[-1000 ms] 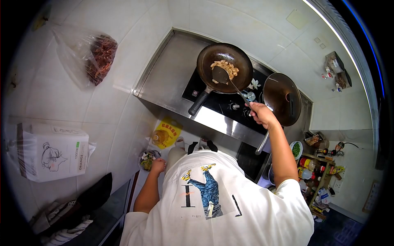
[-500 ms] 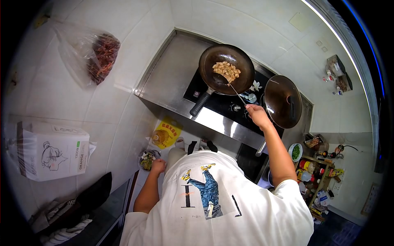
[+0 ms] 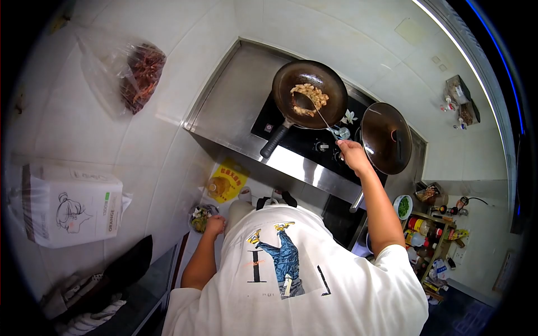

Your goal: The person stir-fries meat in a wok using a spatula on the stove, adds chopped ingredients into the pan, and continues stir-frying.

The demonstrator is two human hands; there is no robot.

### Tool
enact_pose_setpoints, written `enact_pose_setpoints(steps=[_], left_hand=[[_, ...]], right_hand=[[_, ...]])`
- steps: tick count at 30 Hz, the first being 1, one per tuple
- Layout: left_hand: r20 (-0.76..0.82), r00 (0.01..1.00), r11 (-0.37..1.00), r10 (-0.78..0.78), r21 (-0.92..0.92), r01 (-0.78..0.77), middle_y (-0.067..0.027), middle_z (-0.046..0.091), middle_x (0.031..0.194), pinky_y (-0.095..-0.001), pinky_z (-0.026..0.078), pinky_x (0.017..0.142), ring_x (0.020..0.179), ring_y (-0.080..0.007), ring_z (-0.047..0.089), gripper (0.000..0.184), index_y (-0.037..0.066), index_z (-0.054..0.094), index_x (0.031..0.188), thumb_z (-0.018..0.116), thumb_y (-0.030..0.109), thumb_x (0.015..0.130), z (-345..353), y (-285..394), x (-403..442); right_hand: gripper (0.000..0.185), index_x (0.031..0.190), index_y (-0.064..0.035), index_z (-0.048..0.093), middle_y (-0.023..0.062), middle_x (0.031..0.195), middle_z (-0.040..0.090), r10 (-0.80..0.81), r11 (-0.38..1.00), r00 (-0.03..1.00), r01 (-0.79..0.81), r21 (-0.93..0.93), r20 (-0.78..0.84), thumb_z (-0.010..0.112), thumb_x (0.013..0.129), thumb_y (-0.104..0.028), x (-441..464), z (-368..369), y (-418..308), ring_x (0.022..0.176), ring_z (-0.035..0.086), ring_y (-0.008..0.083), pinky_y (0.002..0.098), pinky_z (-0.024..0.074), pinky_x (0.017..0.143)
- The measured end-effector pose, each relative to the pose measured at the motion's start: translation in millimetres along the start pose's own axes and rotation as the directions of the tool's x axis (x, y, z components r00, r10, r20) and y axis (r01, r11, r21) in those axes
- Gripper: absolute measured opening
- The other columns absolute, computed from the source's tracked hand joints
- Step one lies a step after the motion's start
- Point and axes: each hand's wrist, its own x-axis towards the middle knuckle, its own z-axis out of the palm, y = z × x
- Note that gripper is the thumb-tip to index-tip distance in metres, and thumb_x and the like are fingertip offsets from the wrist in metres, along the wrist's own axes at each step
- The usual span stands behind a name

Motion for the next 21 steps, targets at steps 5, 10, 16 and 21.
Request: enact_pose_setpoints(steps=[5,10,16,21], left_hand=[[0.008,1.0,0.999,0.014,-0.039,-0.014,-0.0051,0.056,0.061,-0.0277,0.038,0.038,0.043,-0.0148,0.048,0.01,0.005,0.061,0.081,0.057,0.013,0.082,-1.9,-1.5,0.5],[0.025,0.999,0.999,0.043,0.008,-0.043,-0.0045,0.056,0.061,-0.0285,0.038,0.039,0.044,-0.0146,0.049,0.01,0.005,0.061,0.079,0.058,0.013,0.082,-1.0,-7.0,4.7],[-0.006,0.999,0.999,0.036,-0.04,-0.036,-0.0044,0.057,0.061,-0.029,0.04,0.042,0.047,-0.015,0.051,0.011,0.005,0.063,0.079,0.057,0.014,0.083,1.3,-16.9,5.2],[-0.006,0.999,0.999,0.047,-0.023,-0.047,-0.0045,0.057,0.062,-0.0299,0.04,0.043,0.048,-0.0159,0.051,0.011,0.005,0.062,0.08,0.056,0.013,0.084,-0.5,-16.9,4.9]], right_hand=[[0.026,0.105,-0.007,0.057,-0.0027,0.058,0.044,0.246,0.963,0.963,-0.256,0.083,0.111,0.045,0.097,-0.029,-7.3,2.9,-9.3,0.038,0.03,0.007,0.0234,0.0198,0.035],[0.027,0.101,-0.0068,0.059,-0.0019,0.058,0.045,0.293,0.948,0.946,-0.306,0.087,0.138,0.045,0.097,-0.029,-3.0,2.1,-8.1,0.038,0.032,0.0077,0.0235,0.0214,0.035],[0.028,0.099,-0.0055,0.06,-0.0008,0.058,0.046,0.256,0.959,0.961,-0.266,0.101,0.104,0.047,0.095,-0.03,-7.8,-0.6,-23.3,0.04,0.036,0.0083,0.0244,0.0247,0.036],[0.029,0.096,-0.0042,0.061,-0.0002,0.059,0.049,0.227,0.974,0.972,-0.228,0.008,0.057,0.049,0.095,-0.03,-1.7,0.6,-15.4,0.041,0.038,0.0088,0.0255,0.027,0.038]])
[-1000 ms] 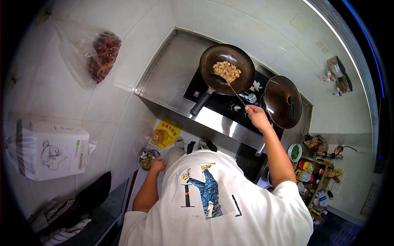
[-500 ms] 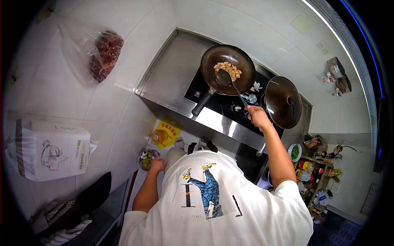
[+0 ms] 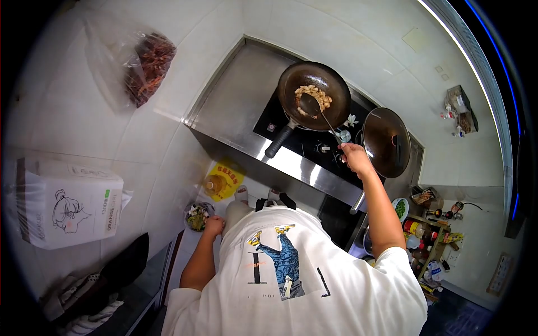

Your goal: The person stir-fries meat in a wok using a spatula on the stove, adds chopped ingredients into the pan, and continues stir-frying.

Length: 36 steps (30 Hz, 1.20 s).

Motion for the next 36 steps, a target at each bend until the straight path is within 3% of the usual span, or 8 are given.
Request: enact_pose_setpoints(steps=[6,12,14,17,20,27,32,36], left_hand=[[0.044,0.999,0.999,-0.021,-0.041,0.023,-0.0042,0.056,0.061,-0.0282,0.038,0.04,0.046,-0.0146,0.05,0.009,0.006,0.061,0.082,0.056,0.014,0.083,-9.8,3.8,0.8],[0.043,0.999,1.0,-0.029,0.002,0.029,-0.0045,0.056,0.062,-0.0277,0.037,0.038,0.044,-0.0143,0.048,0.009,0.006,0.061,0.083,0.058,0.014,0.083,-15.4,5.0,7.6],[0.04,0.999,0.999,-0.034,0.008,0.033,-0.0047,0.056,0.062,-0.0276,0.037,0.038,0.044,-0.0143,0.048,0.009,0.006,0.061,0.083,0.058,0.014,0.083,-15.7,8.3,5.0],[0.043,0.998,0.999,-0.043,-0.017,0.044,-0.005,0.056,0.063,-0.0275,0.037,0.038,0.045,-0.0145,0.049,0.009,0.006,0.061,0.084,0.058,0.014,0.082,-16.4,13.8,3.9],[0.054,0.997,0.998,-0.047,-0.031,0.049,-0.0051,0.056,0.064,-0.0275,0.037,0.038,0.046,-0.0147,0.049,0.008,0.007,0.061,0.084,0.057,0.014,0.082,-16.5,14.9,3.7],[0.013,0.998,0.998,-0.065,0.021,0.065,-0.0058,0.057,0.065,-0.0279,0.039,0.038,0.046,-0.0152,0.05,0.008,0.007,0.06,0.087,0.057,0.013,0.082,-16.1,22.4,-2.6],[0.043,0.998,0.998,-0.056,0.043,0.054,-0.0063,0.058,0.066,-0.0281,0.04,0.038,0.047,-0.0151,0.051,0.01,0.007,0.061,0.088,0.057,0.014,0.082,-17.2,15.6,5.3],[0.059,0.998,1.0,-0.018,-0.012,0.019,-0.0064,0.058,0.066,-0.0279,0.04,0.038,0.045,-0.0149,0.05,0.011,0.007,0.062,0.089,0.057,0.014,0.082,-16.2,7.0,12.0]], right_hand=[[0.028,0.101,-0.0079,0.062,-0.0027,0.058,0.046,-0.065,0.996,0.995,0.059,-0.066,-0.079,0.047,0.095,-0.031,4.3,1.4,8.9,0.038,0.033,0.006,0.0229,0.0224,0.036],[0.029,0.105,-0.0067,0.06,-0.0032,0.059,0.046,-0.007,0.998,1.0,0.008,-0.061,0.006,0.046,0.096,-0.031,2.5,-1.6,6.2,0.039,0.031,0.006,0.023,0.0227,0.036],[0.03,0.109,-0.0057,0.057,-0.0032,0.061,0.045,0.116,0.982,0.985,-0.133,0.137,0.128,0.043,0.097,-0.03,-0.2,-4.2,0.8,0.039,0.028,0.0056,0.0219,0.0216,0.036],[0.031,0.112,-0.0046,0.054,-0.0026,0.061,0.044,0.152,0.923,0.956,-0.229,0.31,0.252,0.04,0.098,-0.029,9.4,-14.9,11.0,0.039,0.026,0.0049,0.0197,0.0207,0.035],[0.031,0.111,-0.0037,0.055,-0.0017,0.061,0.045,0.176,0.882,0.926,-0.299,0.365,0.334,0.04,0.099,-0.028,10.2,-15.3,13.0,0.038,0.026,0.0042,0.0178,0.0202,0.033],[0.031,0.111,-0.0038,0.055,-0.0019,0.06,0.045,0.176,0.884,0.916,-0.308,0.351,0.36,0.04,0.099,-0.028,7.4,-21.4,8.7,0.038,0.026,0.0041,0.0182,0.0195,0.031],[0.031,0.112,-0.0083,0.058,-0.0042,0.062,0.045,0.084,0.969,0.963,-0.139,0.203,0.258,0.043,0.098,-0.032,2.1,-13.0,2.5,0.043,0.028,0.0046,0.0201,0.0188,0.041],[0.033,0.115,-0.0072,0.057,-0.0055,0.059,0.043,0.076,0.965,0.965,-0.134,0.223,0.251,0.042,0.099,-0.032,-8.2,-12.9,-7.4,0.04,0.027,0.0033,0.0193,0.0191,0.037]])
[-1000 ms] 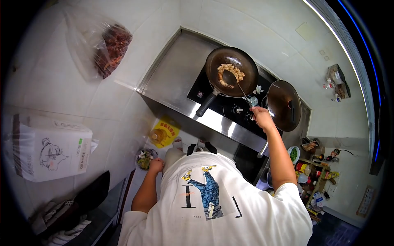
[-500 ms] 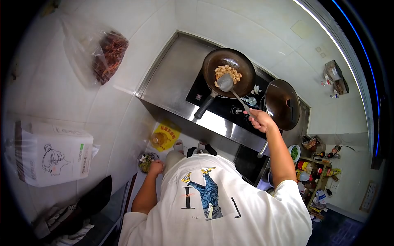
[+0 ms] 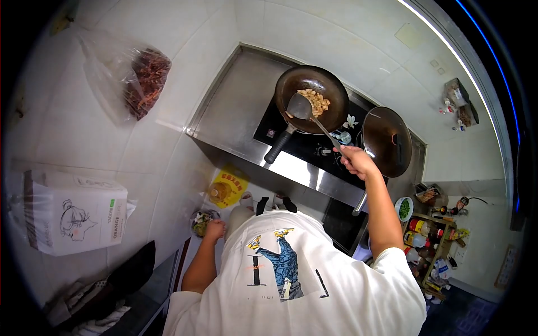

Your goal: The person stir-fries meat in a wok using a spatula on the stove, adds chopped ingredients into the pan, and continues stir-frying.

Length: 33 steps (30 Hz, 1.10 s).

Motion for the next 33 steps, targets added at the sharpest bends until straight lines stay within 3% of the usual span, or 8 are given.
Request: enact_pose_setpoints(steps=[7,9,13,18,22,24,28,33], left_hand=[[-0.034,0.999,0.999,-0.022,0.032,0.023,-0.0057,0.058,0.064,-0.0282,0.04,0.038,0.044,-0.0151,0.05,0.01,0.007,0.062,0.085,0.056,0.015,0.083,5.3,6.1,-9.4],[-0.039,0.998,0.997,-0.049,0.052,0.051,-0.0057,0.058,0.063,-0.0285,0.04,0.038,0.044,-0.0152,0.05,0.011,0.007,0.062,0.084,0.056,0.016,0.083,5.8,5.3,-9.6],[-0.036,0.999,0.997,-0.02,0.072,0.022,-0.0058,0.058,0.063,-0.0285,0.041,0.038,0.043,-0.0154,0.05,0.011,0.007,0.062,0.084,0.055,0.016,0.083,6.1,4.9,-9.9],[-0.031,0.999,0.997,-0.015,0.074,0.018,-0.0064,0.057,0.063,-0.029,0.04,0.038,0.043,-0.0156,0.049,0.012,0.006,0.062,0.084,0.055,0.016,0.084,4.1,5.4,-3.3],[-0.042,0.999,0.999,-0.018,0.029,0.02,-0.0067,0.057,0.063,-0.0293,0.04,0.038,0.043,-0.0155,0.049,0.013,0.006,0.062,0.085,0.055,0.016,0.083,3.7,6.6,-6.5],[-0.026,1.0,0.999,-0.006,0.042,0.007,-0.0063,0.057,0.063,-0.0293,0.039,0.037,0.042,-0.0154,0.048,0.013,0.005,0.062,0.086,0.055,0.015,0.083,3.1,7.8,-11.6],[-0.068,0.998,0.996,0.002,0.09,0.004,-0.0059,0.057,0.063,-0.0291,0.04,0.038,0.042,-0.0152,0.048,0.013,0.005,0.063,0.085,0.055,0.016,0.083,6.6,8.5,-21.2],[-0.066,0.997,0.998,-0.028,0.046,0.031,-0.0052,0.057,0.061,-0.0285,0.04,0.038,0.042,-0.0147,0.048,0.012,0.005,0.063,0.083,0.056,0.015,0.081,7.9,-2.6,-17.6]], right_hand=[[0.034,0.115,-0.0101,0.058,-0.004,0.061,0.044,-0.065,0.994,0.998,0.063,-0.09,-0.021,0.044,0.098,-0.036,2.9,-9.1,2.8,0.044,0.03,0.0039,0.0207,0.0205,0.039],[0.035,0.114,-0.0098,0.058,-0.0038,0.061,0.044,-0.077,0.997,0.993,0.077,-0.001,-0.085,0.046,0.097,-0.038,6.1,-6.0,3.2,0.044,0.031,0.0046,0.0207,0.0207,0.038],[0.035,0.109,-0.0084,0.06,-0.0026,0.061,0.045,-0.101,0.994,0.984,0.094,-0.05,-0.149,0.048,0.095,-0.038,18.3,2.2,4.6,0.045,0.035,0.0061,0.0218,0.0242,0.04],[0.033,0.102,-0.0074,0.06,-0.003,0.056,0.046,-0.225,0.937,0.951,0.152,-0.315,-0.211,0.048,0.095,-0.038,41.2,10.1,7.2,0.041,0.036,0.0068,0.0238,0.0259,0.038],[0.032,0.099,-0.0066,0.061,-0.0025,0.056,0.047,-0.241,0.937,0.948,0.173,-0.302,-0.207,0.048,0.095,-0.036,40.8,14.3,3.7,0.04,0.036,0.0075,0.0241,0.0264,0.038],[0.039,0.091,0.001,0.066,0.004,0.062,0.055,-0.251,0.929,0.943,0.171,-0.329,-0.22,0.051,0.093,-0.035,39.9,14.3,4.8,0.055,0.048,0.0133,0.0285,0.0383,0.053],[0.039,0.093,0.0013,0.066,0.0047,0.061,0.055,-0.31,0.9,0.917,0.197,-0.39,-0.25,0.05,0.093,-0.035,46.2,17.2,16.0,0.056,0.049,0.0139,0.0286,0.0384,0.053],[0.037,0.096,0.0,0.066,0.0041,0.058,0.052,-0.281,0.934,0.923,0.2,-0.295,-0.264,0.049,0.094,-0.033,36.8,26.2,12.6,0.049,0.046,0.0141,0.0285,0.0361,0.048]])
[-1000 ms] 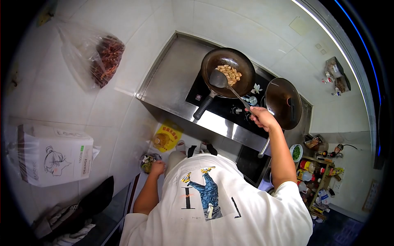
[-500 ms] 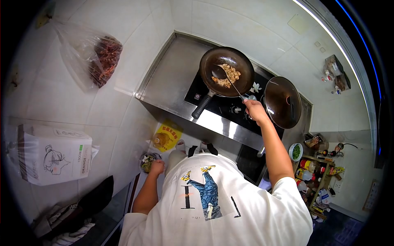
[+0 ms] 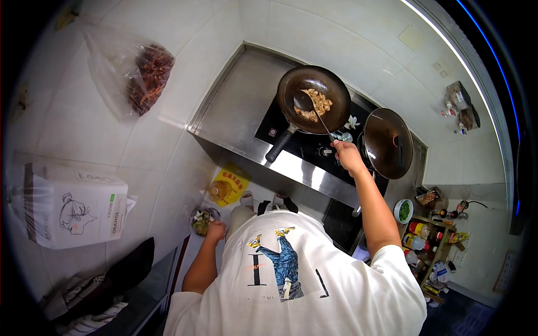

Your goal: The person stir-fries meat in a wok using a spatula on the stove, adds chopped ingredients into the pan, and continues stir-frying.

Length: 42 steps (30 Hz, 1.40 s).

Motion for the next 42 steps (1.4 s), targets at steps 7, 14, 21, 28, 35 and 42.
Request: enact_pose_setpoints(steps=[7,14,21,28,35,42], left_hand=[[0.04,0.999,0.999,-0.014,-0.045,0.015,-0.0051,0.056,0.06,-0.0283,0.039,0.037,0.043,-0.0145,0.049,0.01,0.006,0.062,0.083,0.056,0.013,0.082,-1.3,-3.8,10.8],[0.051,0.999,0.998,-0.017,-0.064,0.02,-0.0053,0.055,0.06,-0.0278,0.038,0.036,0.043,-0.0148,0.049,0.008,0.006,0.06,0.082,0.056,0.013,0.083,-1.2,3.2,8.2],[0.052,0.998,0.996,0.027,-0.081,-0.022,-0.0066,0.057,0.063,-0.0292,0.038,0.038,0.044,-0.0161,0.05,0.008,0.006,0.06,0.083,0.059,0.013,0.082,0.9,-9.2,16.1],[0.089,0.989,0.988,0.116,-0.115,-0.105,-0.0064,0.06,0.064,-0.0322,0.042,0.041,0.046,-0.0202,0.053,0.011,0.004,0.062,0.083,0.061,0.014,0.08,-1.7,-42.0,39.0],[0.091,0.995,0.999,0.041,-0.034,-0.038,-0.0084,0.059,0.064,-0.0334,0.043,0.042,0.049,-0.0207,0.055,0.01,0.004,0.064,0.083,0.063,0.013,0.077,-18.1,-31.9,40.8],[0.051,0.998,0.994,0.044,-0.105,-0.039,-0.0068,0.054,0.059,-0.0303,0.038,0.038,0.046,-0.0174,0.05,0.009,0.005,0.059,0.082,0.057,0.013,0.083,-27.6,-13.3,35.9]], right_hand=[[0.034,0.098,-0.0037,0.064,0.0026,0.057,0.049,0.187,0.98,0.981,-0.19,0.059,0.059,0.045,0.096,-0.032,3.4,6.8,11.5,0.039,0.036,0.0107,0.0278,0.0269,0.037],[0.028,0.089,0.0005,0.065,0.0134,0.068,0.062,-0.079,0.868,0.987,0.136,-0.478,0.138,0.049,0.092,-0.022,39.8,-2.4,41.8,0.051,0.059,0.0275,0.0351,0.0465,0.046],[0.037,0.074,-0.0046,0.058,0.006,0.049,0.046,0.072,0.82,0.995,-0.019,-0.572,0.07,0.044,0.095,-0.031,49.6,-9.3,29.2,0.033,0.04,0.0203,0.0356,0.0333,0.032],[0.024,0.085,-0.0075,0.056,-0.0042,0.048,0.035,0.145,0.963,0.989,-0.143,-0.228,-0.009,0.046,0.094,-0.027,18.1,-23.4,-22.5,0.035,0.029,0.0088,0.0252,0.0225,0.033],[0.028,0.092,0.0022,0.065,0.0089,0.074,0.062,0.071,0.946,0.997,-0.08,-0.315,-0.041,0.052,0.091,-0.023,12.6,-8.7,-18.3,0.073,0.058,0.0201,0.031,0.044,0.071],[0.025,0.081,-0.0072,0.052,-0.0027,0.05,0.038,0.216,0.96,0.976,-0.217,-0.179,-0.028,0.046,0.094,-0.027,9.9,5.6,-22.6,0.037,0.031,0.0105,0.0277,0.0215,0.034]])
